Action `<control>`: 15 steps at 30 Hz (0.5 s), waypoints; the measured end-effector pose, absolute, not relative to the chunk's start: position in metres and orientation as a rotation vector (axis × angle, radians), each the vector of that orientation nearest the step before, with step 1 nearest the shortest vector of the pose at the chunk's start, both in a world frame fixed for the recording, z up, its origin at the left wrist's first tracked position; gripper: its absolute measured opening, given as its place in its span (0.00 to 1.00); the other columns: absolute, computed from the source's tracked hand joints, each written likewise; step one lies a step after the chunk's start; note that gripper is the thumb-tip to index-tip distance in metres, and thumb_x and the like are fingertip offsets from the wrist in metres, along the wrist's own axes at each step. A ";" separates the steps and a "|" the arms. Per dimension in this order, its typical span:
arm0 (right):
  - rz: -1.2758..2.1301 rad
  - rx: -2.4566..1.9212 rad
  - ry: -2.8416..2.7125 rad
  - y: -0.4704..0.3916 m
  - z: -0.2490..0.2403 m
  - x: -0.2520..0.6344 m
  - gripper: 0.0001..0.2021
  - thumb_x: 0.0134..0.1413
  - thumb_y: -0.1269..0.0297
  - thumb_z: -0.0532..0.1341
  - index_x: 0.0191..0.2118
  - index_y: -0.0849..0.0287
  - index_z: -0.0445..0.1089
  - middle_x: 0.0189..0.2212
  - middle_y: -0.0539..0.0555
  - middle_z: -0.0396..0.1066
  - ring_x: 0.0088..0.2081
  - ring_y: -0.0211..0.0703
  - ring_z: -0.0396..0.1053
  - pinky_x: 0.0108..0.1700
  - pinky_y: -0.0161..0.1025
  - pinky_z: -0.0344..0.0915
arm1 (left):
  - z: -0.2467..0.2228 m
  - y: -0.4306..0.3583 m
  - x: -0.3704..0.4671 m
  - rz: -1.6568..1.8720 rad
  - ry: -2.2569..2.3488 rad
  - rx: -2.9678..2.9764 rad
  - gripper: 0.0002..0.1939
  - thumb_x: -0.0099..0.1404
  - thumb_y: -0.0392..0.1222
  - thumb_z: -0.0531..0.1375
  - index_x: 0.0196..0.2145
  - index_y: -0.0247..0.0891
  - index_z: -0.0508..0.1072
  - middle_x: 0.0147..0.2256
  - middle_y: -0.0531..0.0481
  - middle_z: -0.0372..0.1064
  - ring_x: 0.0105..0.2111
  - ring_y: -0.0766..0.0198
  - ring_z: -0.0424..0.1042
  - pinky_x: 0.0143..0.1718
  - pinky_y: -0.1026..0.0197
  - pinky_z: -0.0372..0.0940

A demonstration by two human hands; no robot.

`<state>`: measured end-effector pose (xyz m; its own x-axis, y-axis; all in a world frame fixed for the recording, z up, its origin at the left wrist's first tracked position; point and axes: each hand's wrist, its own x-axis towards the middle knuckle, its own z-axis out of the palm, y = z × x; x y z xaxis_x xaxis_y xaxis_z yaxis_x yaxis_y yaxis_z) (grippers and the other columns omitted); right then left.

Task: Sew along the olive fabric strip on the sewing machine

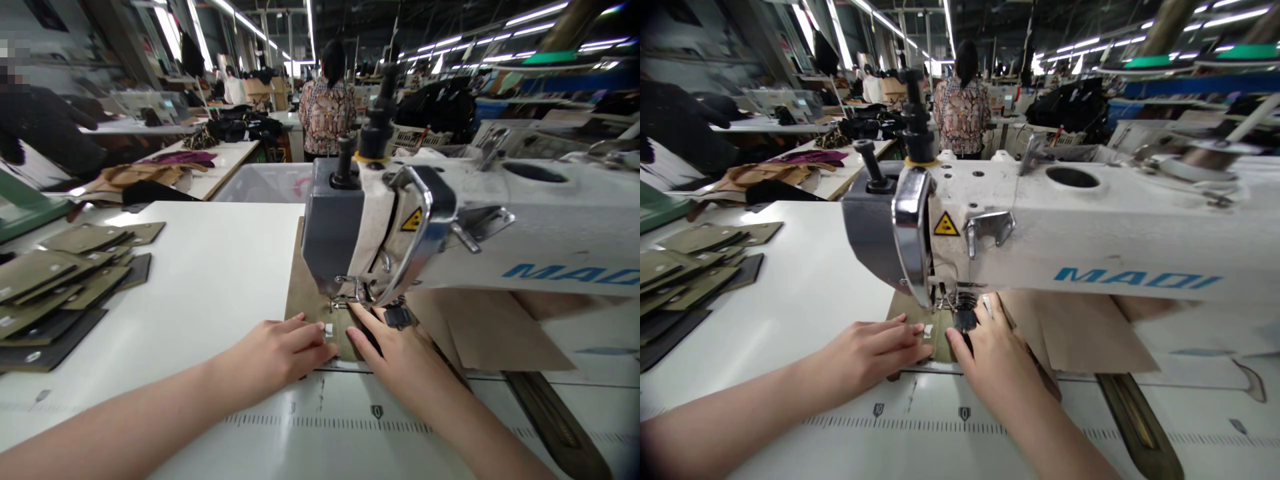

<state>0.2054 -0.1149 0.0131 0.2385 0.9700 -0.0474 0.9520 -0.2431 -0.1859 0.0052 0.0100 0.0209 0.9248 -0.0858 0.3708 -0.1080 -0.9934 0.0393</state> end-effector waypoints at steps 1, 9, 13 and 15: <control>0.212 -2.386 -1.858 -0.115 0.013 0.204 0.24 0.71 0.54 0.47 0.69 0.48 0.56 0.63 0.49 0.63 0.66 0.57 0.55 0.62 0.59 0.62 | 0.023 0.010 0.005 0.563 -0.177 3.042 0.13 0.76 0.32 0.49 0.53 0.32 0.69 0.39 0.44 0.74 0.42 0.53 0.78 0.47 0.47 0.77; 0.054 -2.445 -1.882 -0.117 0.008 0.198 0.24 0.70 0.53 0.46 0.66 0.49 0.61 0.62 0.51 0.65 0.61 0.60 0.64 0.53 0.59 0.71 | 0.029 0.006 0.008 0.616 -0.173 3.039 0.13 0.76 0.32 0.48 0.48 0.29 0.71 0.37 0.44 0.75 0.43 0.55 0.78 0.49 0.49 0.77; -0.148 -2.393 -1.853 -0.121 -0.003 0.197 0.28 0.71 0.50 0.40 0.64 0.52 0.66 0.58 0.55 0.69 0.57 0.59 0.69 0.45 0.56 0.75 | 0.030 0.004 0.009 0.584 -0.173 3.047 0.13 0.76 0.32 0.49 0.47 0.29 0.73 0.36 0.46 0.75 0.42 0.56 0.78 0.49 0.50 0.77; -0.265 -2.341 -1.870 -0.123 -0.007 0.196 0.30 0.71 0.51 0.36 0.59 0.52 0.71 0.54 0.56 0.72 0.52 0.58 0.73 0.39 0.54 0.77 | 0.031 0.003 0.008 0.580 -0.161 3.046 0.13 0.76 0.32 0.49 0.46 0.30 0.74 0.35 0.48 0.74 0.43 0.56 0.77 0.49 0.50 0.77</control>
<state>0.1964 -0.1226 -0.0067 0.2152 0.9516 0.2193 0.9751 -0.2217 0.0054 0.0084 0.0026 0.0307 0.9249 -0.0950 0.3682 -0.1087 -0.9939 0.0167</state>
